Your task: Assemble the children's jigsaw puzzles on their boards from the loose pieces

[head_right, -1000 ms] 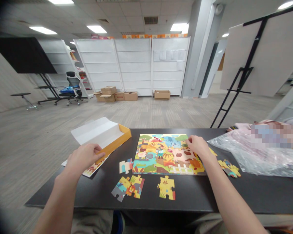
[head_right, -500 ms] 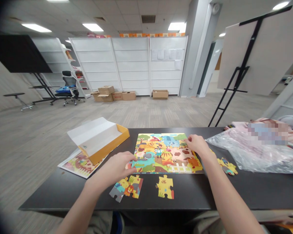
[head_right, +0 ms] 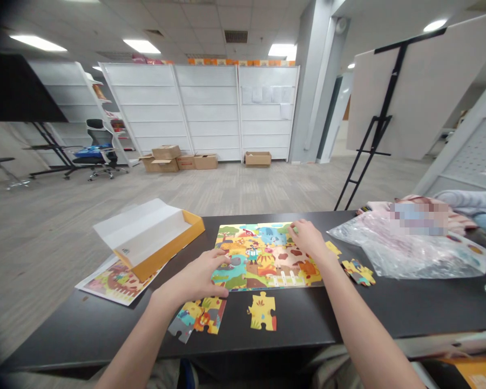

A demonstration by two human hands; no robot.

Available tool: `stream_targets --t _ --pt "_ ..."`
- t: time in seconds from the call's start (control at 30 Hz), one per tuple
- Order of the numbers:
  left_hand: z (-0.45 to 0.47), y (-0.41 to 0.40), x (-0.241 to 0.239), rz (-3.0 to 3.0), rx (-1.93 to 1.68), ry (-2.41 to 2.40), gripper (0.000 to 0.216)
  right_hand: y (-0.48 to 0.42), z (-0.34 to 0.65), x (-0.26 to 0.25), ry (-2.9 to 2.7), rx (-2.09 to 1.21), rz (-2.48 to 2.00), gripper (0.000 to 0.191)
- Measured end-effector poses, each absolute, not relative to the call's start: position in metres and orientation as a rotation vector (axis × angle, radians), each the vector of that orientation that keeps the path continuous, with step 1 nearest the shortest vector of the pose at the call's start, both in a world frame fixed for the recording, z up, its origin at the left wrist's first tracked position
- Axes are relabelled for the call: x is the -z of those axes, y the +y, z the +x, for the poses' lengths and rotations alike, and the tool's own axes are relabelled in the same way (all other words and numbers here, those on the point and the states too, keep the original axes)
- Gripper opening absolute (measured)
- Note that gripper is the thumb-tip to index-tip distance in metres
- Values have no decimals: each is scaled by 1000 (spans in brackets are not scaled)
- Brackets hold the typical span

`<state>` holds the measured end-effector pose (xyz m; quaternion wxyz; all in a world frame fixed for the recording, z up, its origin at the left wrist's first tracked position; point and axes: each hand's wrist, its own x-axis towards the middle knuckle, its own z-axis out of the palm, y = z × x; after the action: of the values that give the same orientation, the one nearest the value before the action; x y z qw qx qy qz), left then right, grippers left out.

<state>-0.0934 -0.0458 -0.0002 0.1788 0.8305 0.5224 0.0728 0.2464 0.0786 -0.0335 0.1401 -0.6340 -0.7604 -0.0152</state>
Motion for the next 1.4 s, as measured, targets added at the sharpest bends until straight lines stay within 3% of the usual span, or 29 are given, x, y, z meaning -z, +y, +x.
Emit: stream_targets --t 0.33,0.73,1.4 --pt "-75 -51 -10 2389 -10 1536 51 100 235 44 -2294 9 -1752 34" --pt "-70 -55 -14 2405 0 1582 53 133 184 45 -2526 -36 -1454 32" --pt "-71 -60 -20 2387 3 1575 49 130 182 50 -2483 -17 -1499 27"
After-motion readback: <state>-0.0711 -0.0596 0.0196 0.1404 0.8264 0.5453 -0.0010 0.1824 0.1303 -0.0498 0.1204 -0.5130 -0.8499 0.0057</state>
